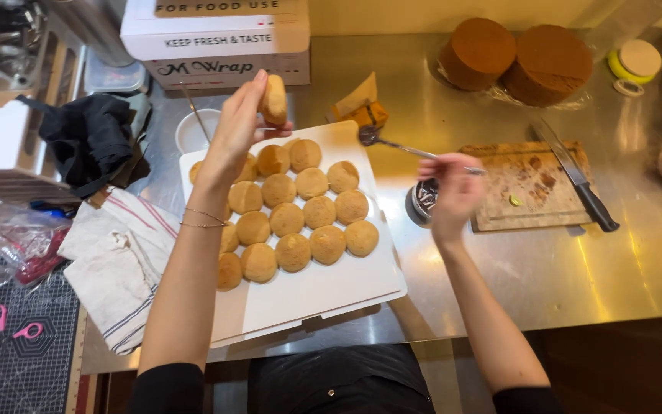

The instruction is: Filling pastries with chocolate and piping cream on top

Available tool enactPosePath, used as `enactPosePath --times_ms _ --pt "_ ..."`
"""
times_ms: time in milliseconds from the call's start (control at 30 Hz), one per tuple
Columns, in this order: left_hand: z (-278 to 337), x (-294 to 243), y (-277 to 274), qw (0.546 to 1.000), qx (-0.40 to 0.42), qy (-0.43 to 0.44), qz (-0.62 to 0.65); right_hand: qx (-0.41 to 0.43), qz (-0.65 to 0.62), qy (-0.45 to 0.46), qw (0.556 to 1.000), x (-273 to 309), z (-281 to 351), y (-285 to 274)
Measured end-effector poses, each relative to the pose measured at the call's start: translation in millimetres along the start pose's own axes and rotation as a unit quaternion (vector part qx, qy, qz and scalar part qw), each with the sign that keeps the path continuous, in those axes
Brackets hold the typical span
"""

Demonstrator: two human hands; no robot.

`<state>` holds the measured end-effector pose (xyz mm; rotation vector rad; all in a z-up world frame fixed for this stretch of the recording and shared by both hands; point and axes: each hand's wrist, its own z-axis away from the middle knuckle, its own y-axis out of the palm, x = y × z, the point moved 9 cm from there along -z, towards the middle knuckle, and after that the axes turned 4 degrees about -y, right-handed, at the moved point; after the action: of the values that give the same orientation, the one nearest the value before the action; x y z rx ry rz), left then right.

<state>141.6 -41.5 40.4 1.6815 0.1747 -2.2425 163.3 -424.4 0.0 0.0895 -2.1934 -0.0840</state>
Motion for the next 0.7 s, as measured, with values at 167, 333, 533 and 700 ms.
enactPosePath --times_ms 167,333,533,700 --pt "-27.2 37.6 -20.4 0.998 0.013 0.035 0.055 0.167 0.130 -0.151 0.966 -26.2 20.5 72.4" --pt "-33.2 48.1 -27.6 0.995 0.005 0.063 0.079 0.221 0.156 -0.182 0.945 -43.6 33.1 76.7" --pt "-27.1 46.2 -18.3 0.996 0.012 0.056 0.062 0.235 0.168 -0.177 0.941 -42.2 32.9 81.5" --pt "-28.6 47.4 -11.9 0.997 0.006 0.056 0.046 0.238 0.145 -0.179 0.943 -41.0 30.7 87.5"
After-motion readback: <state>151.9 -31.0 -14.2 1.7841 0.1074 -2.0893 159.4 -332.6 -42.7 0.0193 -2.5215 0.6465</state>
